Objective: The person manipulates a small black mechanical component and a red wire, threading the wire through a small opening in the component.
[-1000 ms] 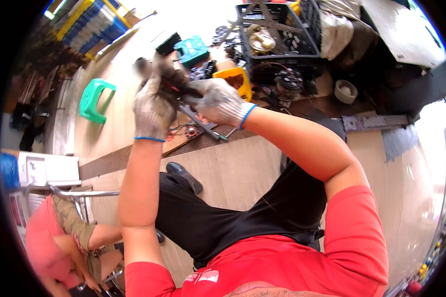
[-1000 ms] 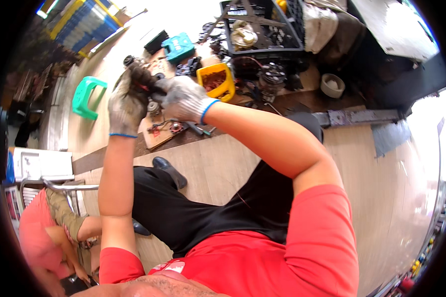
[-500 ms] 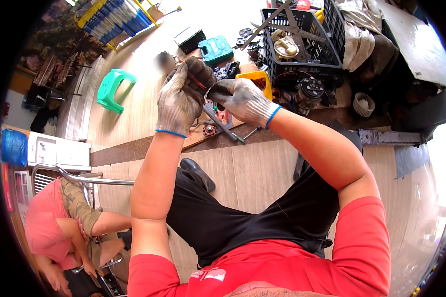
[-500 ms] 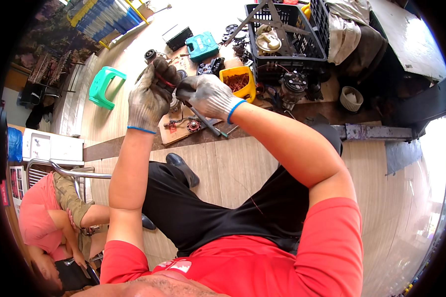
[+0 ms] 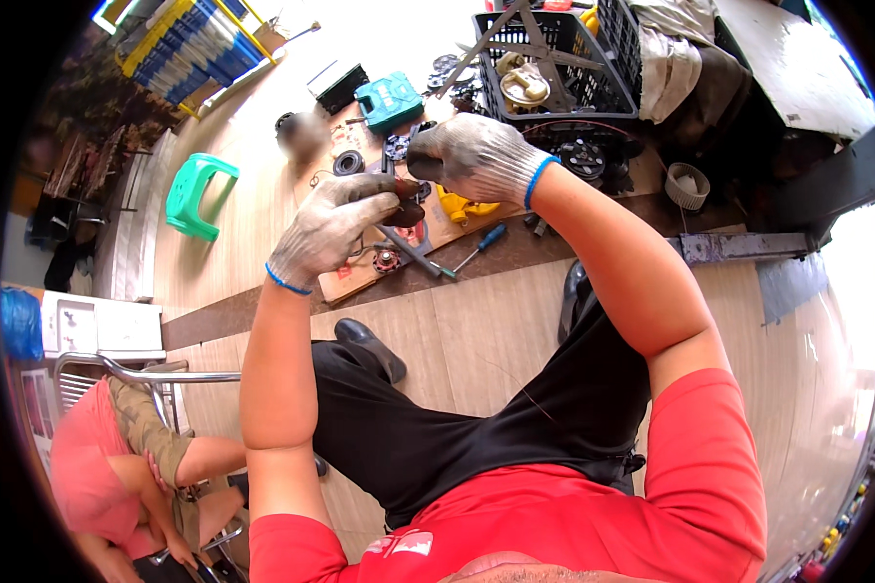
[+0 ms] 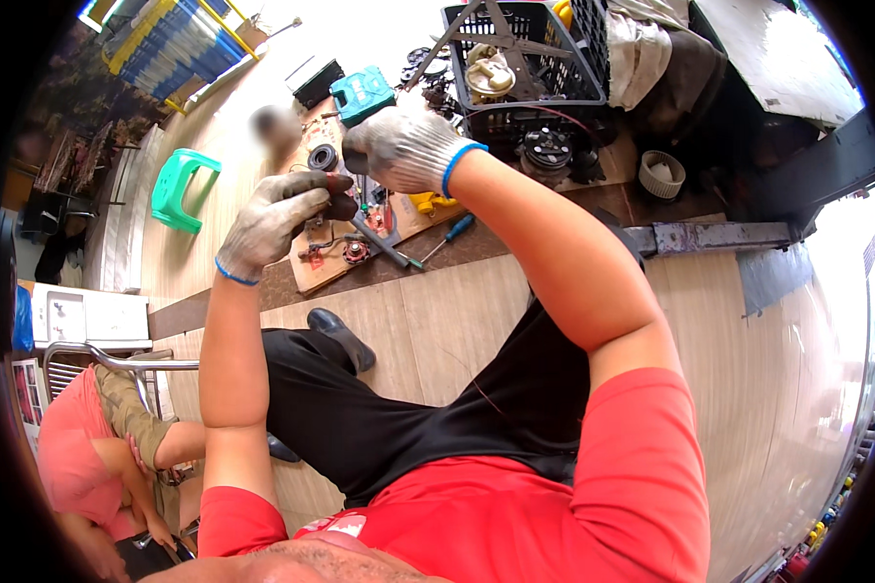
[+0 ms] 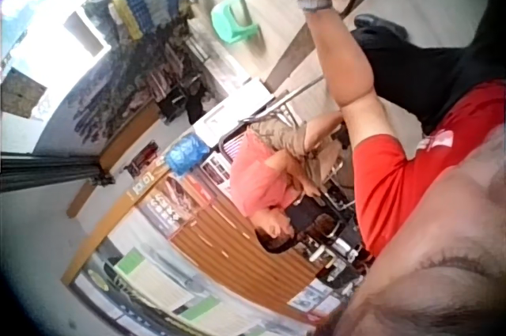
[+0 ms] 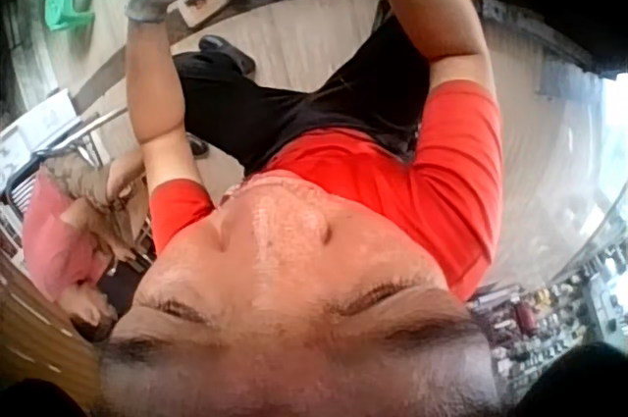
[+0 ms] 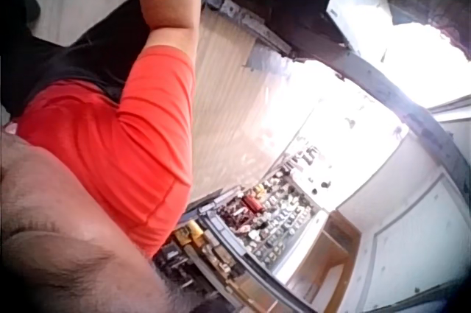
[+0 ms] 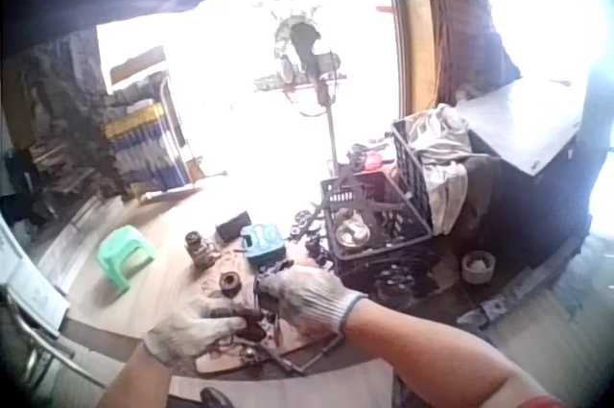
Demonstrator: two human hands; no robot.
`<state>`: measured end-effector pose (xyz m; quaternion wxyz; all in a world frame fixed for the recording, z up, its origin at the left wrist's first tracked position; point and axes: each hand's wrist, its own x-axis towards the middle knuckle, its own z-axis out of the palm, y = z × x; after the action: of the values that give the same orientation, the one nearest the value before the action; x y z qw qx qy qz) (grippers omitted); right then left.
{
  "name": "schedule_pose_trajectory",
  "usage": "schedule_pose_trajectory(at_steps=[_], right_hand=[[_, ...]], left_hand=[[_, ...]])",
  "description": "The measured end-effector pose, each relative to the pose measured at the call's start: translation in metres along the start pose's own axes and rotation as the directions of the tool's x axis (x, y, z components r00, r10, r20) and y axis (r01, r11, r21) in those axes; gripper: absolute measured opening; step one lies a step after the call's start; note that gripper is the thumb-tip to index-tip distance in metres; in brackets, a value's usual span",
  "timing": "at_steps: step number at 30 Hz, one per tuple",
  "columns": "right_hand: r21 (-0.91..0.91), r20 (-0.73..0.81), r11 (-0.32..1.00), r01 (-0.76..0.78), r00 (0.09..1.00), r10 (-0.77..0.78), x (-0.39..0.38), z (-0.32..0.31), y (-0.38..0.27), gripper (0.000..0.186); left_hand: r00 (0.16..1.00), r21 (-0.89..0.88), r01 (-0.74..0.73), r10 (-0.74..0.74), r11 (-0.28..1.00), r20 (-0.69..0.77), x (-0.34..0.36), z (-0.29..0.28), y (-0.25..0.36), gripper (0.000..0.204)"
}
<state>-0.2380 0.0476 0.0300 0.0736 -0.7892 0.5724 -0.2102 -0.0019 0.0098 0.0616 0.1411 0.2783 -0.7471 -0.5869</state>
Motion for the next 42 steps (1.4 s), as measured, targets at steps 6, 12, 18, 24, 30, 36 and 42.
schedule_pose_trajectory(at_steps=[6,12,18,24,30,36,42], right_hand=[[0.008,-0.042,0.99,-0.144,0.989,0.144,-0.004,-0.01,-0.017,0.029],[0.01,-0.158,0.987,-0.159,0.975,0.159,-0.004,-0.001,-0.02,0.031],[0.148,-0.228,0.978,-0.147,0.957,0.178,-0.003,0.002,-0.025,0.031],[0.508,-0.248,0.861,-0.041,0.95,0.192,-0.005,0.017,-0.035,0.033],[0.641,-0.045,0.754,-0.146,0.973,0.227,-0.004,0.03,-0.046,0.025],[0.608,-0.04,0.783,-0.135,0.979,0.199,-0.002,0.034,-0.042,0.026],[0.625,-0.128,0.779,-0.056,0.976,0.173,-0.001,0.047,-0.037,0.034]], left_hand=[[0.992,0.414,-0.081,0.115,0.906,-0.057,0.006,0.004,-0.005,0.031],[0.959,0.487,0.007,0.132,0.873,-0.25,0.01,0.014,-0.005,0.031],[0.865,0.602,-0.009,0.308,0.798,-0.396,0.013,0.019,-0.009,0.03],[0.779,-0.074,-0.238,0.144,0.969,-0.611,0.019,0.02,-0.013,0.033],[0.853,-0.702,-0.486,0.109,0.521,-0.51,0.022,0.004,-0.021,0.032],[0.87,-0.769,-0.474,0.097,0.429,-0.483,0.02,-0.003,-0.025,0.036],[0.875,-0.791,-0.466,0.074,0.395,-0.479,0.02,-0.003,-0.024,0.036]])
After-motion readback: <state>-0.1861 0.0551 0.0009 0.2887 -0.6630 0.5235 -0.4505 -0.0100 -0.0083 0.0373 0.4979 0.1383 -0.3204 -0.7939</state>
